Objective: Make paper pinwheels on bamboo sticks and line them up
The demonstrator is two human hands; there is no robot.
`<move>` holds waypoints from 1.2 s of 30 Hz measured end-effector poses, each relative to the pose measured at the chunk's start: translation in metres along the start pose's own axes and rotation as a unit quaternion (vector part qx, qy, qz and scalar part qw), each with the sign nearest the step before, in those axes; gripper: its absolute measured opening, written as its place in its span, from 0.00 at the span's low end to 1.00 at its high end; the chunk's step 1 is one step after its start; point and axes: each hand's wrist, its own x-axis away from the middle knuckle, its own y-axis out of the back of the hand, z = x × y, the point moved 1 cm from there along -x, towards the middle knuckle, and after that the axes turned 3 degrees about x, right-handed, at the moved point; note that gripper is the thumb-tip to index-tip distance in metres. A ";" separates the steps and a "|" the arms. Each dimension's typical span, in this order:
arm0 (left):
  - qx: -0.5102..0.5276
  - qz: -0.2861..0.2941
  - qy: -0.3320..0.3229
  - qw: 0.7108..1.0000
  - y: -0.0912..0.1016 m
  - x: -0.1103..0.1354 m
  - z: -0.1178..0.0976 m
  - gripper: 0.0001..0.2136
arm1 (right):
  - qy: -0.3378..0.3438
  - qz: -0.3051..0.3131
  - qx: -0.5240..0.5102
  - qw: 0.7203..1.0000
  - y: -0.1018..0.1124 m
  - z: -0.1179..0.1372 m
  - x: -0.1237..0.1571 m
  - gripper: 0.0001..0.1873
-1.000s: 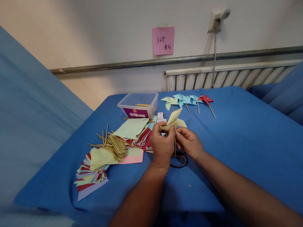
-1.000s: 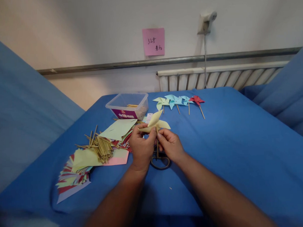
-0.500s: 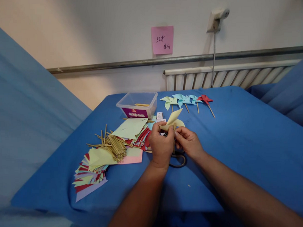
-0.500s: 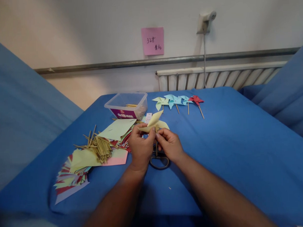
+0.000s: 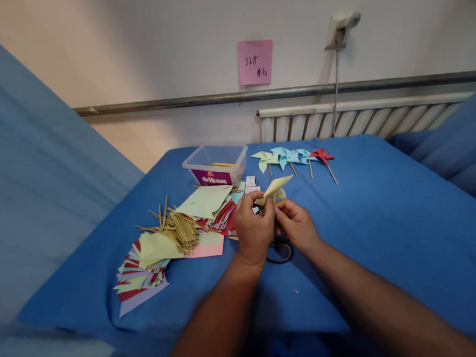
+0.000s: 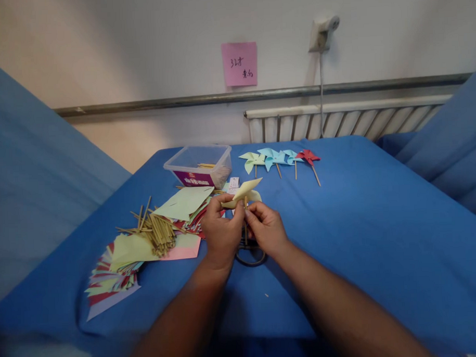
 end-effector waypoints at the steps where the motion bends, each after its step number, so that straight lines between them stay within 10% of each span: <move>1: -0.003 0.002 -0.003 1.000 0.000 0.000 0.000 0.07 | 0.002 -0.005 0.004 1.000 0.000 0.000 0.000 0.19; 24: 0.163 0.049 0.150 0.974 -0.010 -0.002 0.015 0.07 | 0.057 -0.028 0.086 0.994 0.002 0.002 0.001 0.13; 36: 0.077 0.065 0.113 0.989 -0.004 -0.006 0.008 0.04 | 0.210 -0.082 0.375 0.899 0.008 0.015 0.009 0.21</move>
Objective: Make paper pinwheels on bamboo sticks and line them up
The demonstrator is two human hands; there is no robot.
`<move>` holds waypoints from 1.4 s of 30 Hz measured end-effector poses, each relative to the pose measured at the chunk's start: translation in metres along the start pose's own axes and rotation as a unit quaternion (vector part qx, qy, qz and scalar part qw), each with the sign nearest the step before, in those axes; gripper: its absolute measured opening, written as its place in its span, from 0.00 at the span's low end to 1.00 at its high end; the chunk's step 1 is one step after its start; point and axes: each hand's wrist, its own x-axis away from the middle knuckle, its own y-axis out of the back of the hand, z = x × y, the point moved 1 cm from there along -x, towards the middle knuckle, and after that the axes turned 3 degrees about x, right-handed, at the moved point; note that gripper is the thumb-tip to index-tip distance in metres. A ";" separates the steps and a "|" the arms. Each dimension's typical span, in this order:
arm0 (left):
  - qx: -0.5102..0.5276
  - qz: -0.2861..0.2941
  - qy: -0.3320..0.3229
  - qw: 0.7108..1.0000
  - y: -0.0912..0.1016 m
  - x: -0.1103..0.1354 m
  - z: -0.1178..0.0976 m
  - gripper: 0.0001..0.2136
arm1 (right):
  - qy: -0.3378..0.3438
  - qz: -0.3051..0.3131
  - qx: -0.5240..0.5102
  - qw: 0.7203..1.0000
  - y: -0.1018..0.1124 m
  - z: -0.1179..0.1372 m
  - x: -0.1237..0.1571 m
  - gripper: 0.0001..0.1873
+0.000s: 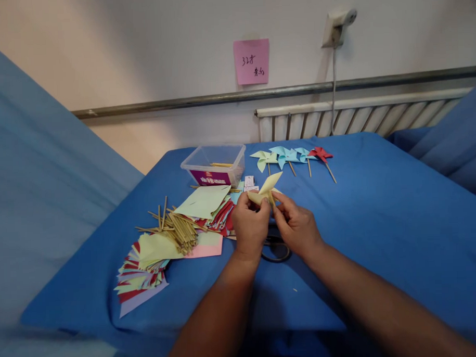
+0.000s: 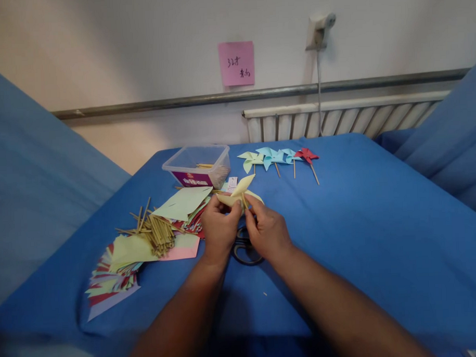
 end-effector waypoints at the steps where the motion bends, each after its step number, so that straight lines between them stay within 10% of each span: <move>1: 0.015 0.003 0.008 1.000 0.000 -0.001 0.002 0.04 | 0.004 0.006 -0.003 1.000 -0.001 -0.001 0.000 0.21; 14: 0.210 0.041 0.090 0.973 -0.009 -0.002 0.004 0.09 | -0.144 0.011 -0.238 0.960 -0.018 -0.016 -0.002 0.20; 28: 0.060 -0.025 0.016 0.998 -0.003 0.002 0.000 0.06 | -0.197 0.028 -0.381 0.903 -0.016 -0.002 -0.003 0.22; 42: 0.056 -0.038 -0.006 0.998 -0.002 0.004 0.000 0.05 | -0.187 0.028 -0.364 0.912 -0.016 0.001 -0.001 0.22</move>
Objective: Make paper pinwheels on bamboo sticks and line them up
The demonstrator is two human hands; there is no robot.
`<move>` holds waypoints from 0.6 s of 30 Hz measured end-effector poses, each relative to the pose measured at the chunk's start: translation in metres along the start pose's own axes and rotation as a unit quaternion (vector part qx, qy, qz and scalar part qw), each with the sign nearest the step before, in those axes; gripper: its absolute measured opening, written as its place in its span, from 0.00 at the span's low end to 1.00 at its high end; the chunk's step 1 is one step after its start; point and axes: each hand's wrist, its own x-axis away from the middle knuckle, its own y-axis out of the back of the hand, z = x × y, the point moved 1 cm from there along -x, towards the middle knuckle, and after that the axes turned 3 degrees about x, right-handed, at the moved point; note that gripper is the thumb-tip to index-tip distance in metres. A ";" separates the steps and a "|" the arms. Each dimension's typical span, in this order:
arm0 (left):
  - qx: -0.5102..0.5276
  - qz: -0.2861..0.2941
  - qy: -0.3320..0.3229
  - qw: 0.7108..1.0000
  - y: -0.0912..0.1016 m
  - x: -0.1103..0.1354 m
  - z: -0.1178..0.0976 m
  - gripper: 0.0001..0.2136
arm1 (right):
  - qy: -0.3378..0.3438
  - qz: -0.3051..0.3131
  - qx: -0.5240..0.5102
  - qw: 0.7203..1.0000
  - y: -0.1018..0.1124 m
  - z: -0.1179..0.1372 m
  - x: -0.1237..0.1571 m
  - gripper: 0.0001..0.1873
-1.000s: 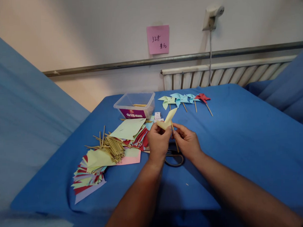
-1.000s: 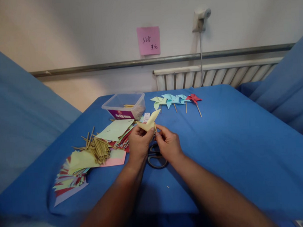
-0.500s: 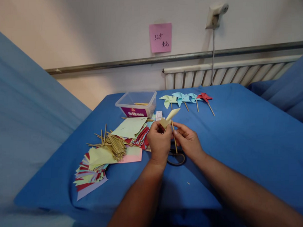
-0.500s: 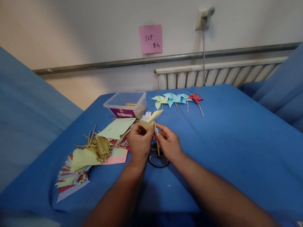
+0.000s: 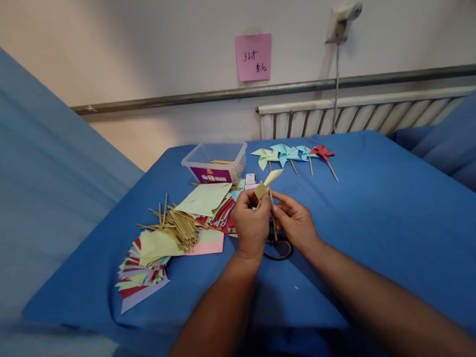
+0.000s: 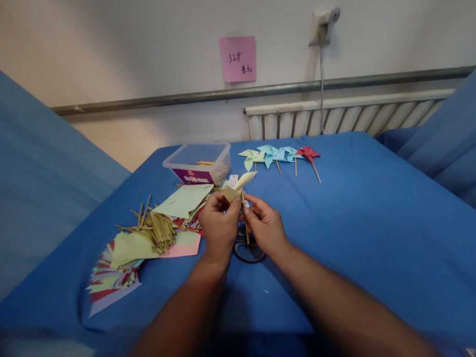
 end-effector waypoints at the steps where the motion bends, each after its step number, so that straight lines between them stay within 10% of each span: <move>1: -0.006 -0.001 -0.003 1.000 0.000 0.000 0.000 0.05 | 0.001 0.002 -0.001 1.000 0.000 0.000 0.000 0.22; 18: -0.056 -0.010 -0.031 0.998 0.001 0.000 -0.005 0.04 | -0.007 0.001 -0.018 1.000 -0.002 0.001 0.002 0.23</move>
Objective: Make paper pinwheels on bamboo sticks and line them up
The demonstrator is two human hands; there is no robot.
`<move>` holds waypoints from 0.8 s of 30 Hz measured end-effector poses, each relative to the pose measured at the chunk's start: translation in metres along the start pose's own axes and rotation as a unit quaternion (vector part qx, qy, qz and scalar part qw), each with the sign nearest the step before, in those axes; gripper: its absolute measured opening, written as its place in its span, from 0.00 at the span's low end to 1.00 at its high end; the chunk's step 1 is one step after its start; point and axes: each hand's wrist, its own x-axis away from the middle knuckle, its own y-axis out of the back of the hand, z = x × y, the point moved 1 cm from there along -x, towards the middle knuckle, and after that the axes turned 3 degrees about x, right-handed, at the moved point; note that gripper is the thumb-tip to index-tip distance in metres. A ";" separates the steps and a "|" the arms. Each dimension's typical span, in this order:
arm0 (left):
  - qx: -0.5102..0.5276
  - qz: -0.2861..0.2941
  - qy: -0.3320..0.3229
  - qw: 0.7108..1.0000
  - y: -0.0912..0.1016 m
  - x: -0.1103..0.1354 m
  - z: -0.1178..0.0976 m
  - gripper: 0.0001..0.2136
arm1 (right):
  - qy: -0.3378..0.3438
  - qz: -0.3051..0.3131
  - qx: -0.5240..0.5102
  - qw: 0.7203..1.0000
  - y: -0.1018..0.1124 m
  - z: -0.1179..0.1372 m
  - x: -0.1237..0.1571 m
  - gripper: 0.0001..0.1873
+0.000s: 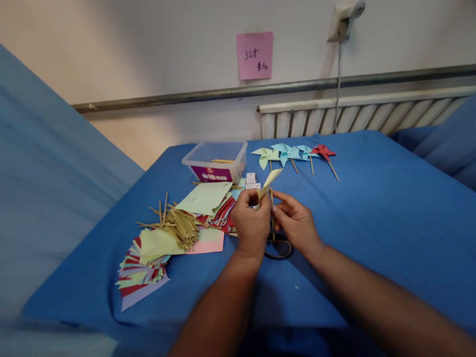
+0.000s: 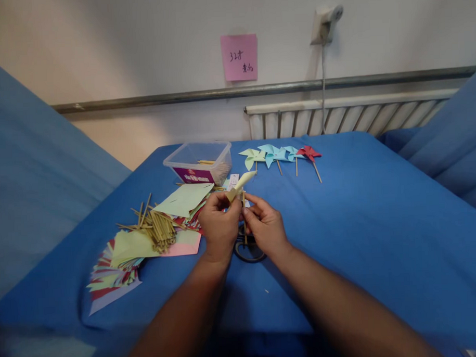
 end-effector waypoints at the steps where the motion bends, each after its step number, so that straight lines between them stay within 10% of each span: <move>1: -0.004 -0.001 -0.003 1.000 0.000 0.000 0.000 0.04 | 0.000 -0.001 -0.001 1.000 0.000 0.000 0.000 0.23; 24: 0.015 0.001 0.015 1.000 0.000 0.000 0.000 0.03 | -0.007 0.009 0.012 1.000 0.001 -0.005 -0.001 0.17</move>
